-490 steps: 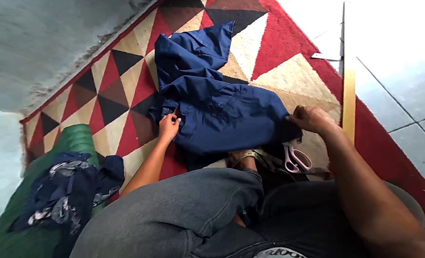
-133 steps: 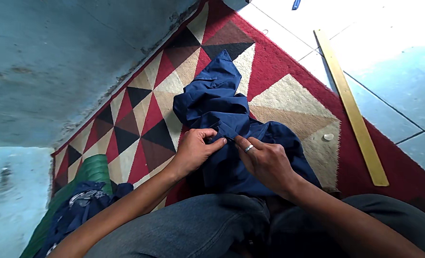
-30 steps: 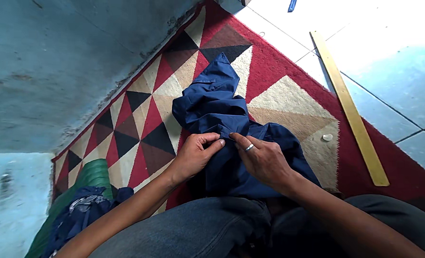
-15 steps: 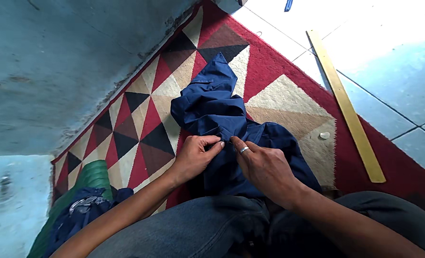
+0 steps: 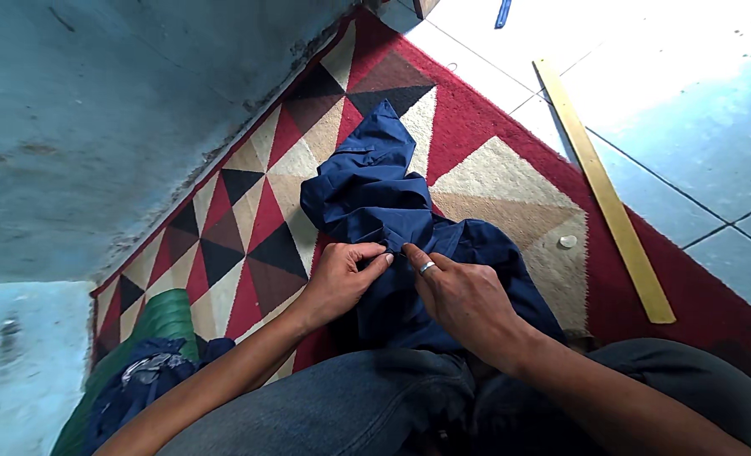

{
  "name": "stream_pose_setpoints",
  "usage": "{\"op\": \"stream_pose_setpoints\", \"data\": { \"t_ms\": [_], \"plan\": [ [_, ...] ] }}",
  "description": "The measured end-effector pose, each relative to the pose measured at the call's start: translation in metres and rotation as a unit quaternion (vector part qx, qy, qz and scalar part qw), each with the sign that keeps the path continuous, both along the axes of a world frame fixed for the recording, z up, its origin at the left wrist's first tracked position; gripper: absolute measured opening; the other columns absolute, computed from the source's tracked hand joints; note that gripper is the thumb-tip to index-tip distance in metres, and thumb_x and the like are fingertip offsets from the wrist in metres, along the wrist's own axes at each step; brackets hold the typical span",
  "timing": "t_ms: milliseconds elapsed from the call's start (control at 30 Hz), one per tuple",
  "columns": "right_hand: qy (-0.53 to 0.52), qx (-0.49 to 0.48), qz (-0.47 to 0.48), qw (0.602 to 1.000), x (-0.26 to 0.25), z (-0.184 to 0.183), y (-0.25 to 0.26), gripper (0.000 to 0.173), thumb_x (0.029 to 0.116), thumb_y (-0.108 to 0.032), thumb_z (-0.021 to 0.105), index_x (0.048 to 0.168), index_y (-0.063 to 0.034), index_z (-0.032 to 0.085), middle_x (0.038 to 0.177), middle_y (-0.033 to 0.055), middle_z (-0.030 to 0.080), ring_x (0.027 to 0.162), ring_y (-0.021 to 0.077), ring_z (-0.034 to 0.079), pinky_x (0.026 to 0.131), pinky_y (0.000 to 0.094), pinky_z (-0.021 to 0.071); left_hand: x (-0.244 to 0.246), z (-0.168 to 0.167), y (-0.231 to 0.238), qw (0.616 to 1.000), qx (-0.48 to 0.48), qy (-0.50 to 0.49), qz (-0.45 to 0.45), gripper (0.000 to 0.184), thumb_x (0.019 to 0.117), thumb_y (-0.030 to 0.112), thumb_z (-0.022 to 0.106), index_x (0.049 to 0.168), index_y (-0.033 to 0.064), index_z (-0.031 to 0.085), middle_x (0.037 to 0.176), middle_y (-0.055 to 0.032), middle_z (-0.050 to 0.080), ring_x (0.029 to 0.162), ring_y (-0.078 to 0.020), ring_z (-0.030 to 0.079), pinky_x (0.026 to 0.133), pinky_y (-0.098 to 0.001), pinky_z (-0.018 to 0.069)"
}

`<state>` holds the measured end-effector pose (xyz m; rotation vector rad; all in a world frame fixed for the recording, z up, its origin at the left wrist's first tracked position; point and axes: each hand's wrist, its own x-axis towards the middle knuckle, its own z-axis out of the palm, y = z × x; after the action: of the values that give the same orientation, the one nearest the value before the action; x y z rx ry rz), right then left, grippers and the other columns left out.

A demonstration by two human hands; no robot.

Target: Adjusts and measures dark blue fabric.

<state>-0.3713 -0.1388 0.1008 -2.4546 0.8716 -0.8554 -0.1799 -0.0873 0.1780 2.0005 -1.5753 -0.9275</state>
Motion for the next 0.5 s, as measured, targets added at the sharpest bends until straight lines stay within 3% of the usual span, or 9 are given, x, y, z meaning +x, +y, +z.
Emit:
{"op": "stream_pose_setpoints", "data": {
  "t_ms": [500],
  "plan": [
    [-0.011, 0.016, 0.016, 1.0, -0.0002, -0.002, -0.0044, 0.037, 0.097, -0.016, 0.05, 0.125, -0.0107, 0.073, 0.07, 0.007, 0.065, 0.048, 0.0223, 0.058, 0.04, 0.0356, 0.0436, 0.0036, -0.001, 0.0014, 1.0, -0.009, 0.008, -0.011, 0.017, 0.1005, 0.019, 0.063, 0.096, 0.0107, 0.078, 0.083, 0.0062, 0.073, 0.077, 0.0024, 0.067, 0.073, -0.0194, 0.0552]
  ]
}}
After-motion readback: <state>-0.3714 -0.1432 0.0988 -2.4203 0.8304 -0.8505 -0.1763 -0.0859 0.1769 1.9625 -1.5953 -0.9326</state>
